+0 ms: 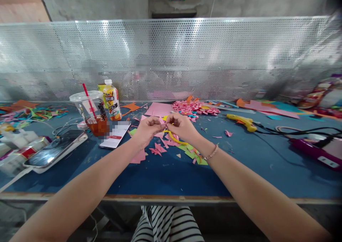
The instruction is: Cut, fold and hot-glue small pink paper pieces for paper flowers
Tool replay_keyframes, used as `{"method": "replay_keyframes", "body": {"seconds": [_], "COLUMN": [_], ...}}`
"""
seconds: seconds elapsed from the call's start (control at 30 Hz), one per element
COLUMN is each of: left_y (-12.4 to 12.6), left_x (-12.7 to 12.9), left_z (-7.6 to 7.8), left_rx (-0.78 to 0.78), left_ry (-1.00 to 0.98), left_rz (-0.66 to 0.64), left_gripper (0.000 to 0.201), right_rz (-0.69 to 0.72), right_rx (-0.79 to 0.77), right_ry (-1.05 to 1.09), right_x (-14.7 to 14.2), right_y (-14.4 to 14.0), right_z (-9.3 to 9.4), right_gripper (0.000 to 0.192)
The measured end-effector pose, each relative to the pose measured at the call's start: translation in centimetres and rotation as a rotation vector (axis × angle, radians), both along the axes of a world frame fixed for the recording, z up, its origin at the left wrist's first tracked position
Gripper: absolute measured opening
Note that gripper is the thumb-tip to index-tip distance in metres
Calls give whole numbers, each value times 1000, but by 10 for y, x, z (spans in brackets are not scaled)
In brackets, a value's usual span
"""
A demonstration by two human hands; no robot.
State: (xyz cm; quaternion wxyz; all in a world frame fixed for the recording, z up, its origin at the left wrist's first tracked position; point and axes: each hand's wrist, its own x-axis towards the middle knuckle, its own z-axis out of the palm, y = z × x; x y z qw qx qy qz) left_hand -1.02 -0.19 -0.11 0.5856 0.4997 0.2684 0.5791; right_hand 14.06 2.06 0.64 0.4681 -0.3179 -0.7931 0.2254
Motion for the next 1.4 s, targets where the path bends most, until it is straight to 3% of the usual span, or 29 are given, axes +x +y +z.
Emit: {"method": "replay_keyframes", "body": {"seconds": [0.17,0.7,1.07,1.4], "left_y": [1,4,-1,-4], "left_x": [-1,-3,-4,-3], "left_z": [-2,-1,6,6], "left_rx": [14,-20,-186,-192], "left_ry": [37,11,-26,-71], "left_rz": [20,-4,-69,-96], "left_gripper": [22,22,17,10], "right_rz": [-38,-1,64,31], "right_rx": [61,47,54,282], "right_ry": [-33,-23,-33,-94], "right_x": [0,1,4,8], "right_y": [-1,-6,-7,-9], "right_z": [0,3,5,5], "right_gripper": [3,3,3,7]}}
